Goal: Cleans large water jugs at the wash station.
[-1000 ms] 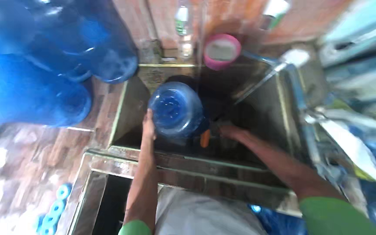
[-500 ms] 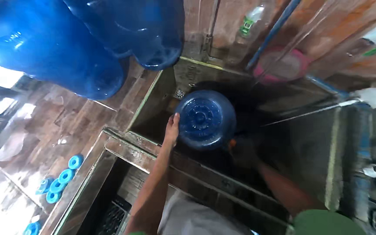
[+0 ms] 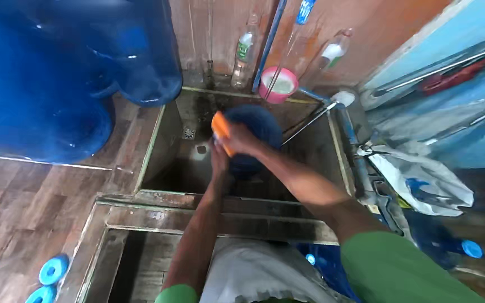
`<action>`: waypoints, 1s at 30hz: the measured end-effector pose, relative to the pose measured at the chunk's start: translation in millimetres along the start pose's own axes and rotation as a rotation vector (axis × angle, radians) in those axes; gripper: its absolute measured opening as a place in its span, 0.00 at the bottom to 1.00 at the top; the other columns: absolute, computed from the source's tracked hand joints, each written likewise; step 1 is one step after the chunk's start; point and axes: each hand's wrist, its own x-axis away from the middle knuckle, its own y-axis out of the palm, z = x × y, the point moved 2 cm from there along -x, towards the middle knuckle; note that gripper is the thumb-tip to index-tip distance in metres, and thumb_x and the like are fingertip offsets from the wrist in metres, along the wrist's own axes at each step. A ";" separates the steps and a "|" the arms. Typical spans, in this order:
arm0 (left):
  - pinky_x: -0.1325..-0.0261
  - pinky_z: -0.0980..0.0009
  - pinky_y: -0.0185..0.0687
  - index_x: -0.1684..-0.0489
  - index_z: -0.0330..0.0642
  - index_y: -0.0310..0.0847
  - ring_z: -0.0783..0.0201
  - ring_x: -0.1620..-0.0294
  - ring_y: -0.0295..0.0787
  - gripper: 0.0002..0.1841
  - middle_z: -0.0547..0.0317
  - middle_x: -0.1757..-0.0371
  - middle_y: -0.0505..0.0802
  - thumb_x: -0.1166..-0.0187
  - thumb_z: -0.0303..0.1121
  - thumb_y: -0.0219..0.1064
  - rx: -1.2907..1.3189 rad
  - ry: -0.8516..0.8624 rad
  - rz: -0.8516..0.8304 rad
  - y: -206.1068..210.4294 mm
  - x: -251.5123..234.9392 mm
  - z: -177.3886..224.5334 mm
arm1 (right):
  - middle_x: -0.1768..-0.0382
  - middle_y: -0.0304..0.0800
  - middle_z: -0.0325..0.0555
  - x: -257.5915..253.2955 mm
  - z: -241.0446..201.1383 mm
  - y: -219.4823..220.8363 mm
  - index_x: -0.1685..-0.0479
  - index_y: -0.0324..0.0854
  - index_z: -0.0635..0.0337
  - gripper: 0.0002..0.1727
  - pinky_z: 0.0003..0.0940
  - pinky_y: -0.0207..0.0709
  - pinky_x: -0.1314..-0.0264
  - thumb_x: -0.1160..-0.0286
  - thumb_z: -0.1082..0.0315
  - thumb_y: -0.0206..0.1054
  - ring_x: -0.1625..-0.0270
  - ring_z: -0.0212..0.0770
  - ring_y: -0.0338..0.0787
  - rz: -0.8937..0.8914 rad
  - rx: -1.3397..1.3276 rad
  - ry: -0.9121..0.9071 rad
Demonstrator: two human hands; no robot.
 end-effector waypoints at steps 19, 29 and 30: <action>0.23 0.36 0.71 0.21 0.33 0.73 0.36 0.25 0.80 0.35 0.29 0.28 0.84 0.05 0.56 0.38 -0.568 -0.034 -0.258 -12.5 -86.9 64.0 | 0.44 0.91 0.61 45.4 13.7 -0.9 0.15 0.70 0.49 0.38 0.68 0.80 0.35 0.29 0.61 0.79 0.40 0.63 0.91 -0.270 0.143 -0.106; 0.32 0.29 0.77 0.27 0.51 0.83 0.36 0.35 0.88 0.39 0.38 0.40 0.92 0.24 0.72 0.61 -1.034 0.293 -0.509 48.2 -128.3 109.8 | 0.46 0.94 0.55 91.3 83.6 -33.8 0.23 0.81 0.47 0.33 0.64 0.81 0.35 0.32 0.53 0.81 0.42 0.56 0.92 -0.111 0.021 -0.139; 0.30 0.28 0.75 0.27 0.49 0.82 0.33 0.33 0.86 0.39 0.35 0.39 0.91 0.22 0.73 0.57 -1.044 0.259 -0.479 40.9 -133.4 105.7 | 0.40 0.92 0.55 92.9 104.8 -34.4 0.20 0.78 0.48 0.34 0.62 0.80 0.29 0.29 0.55 0.79 0.37 0.54 0.91 -0.074 -0.163 -0.089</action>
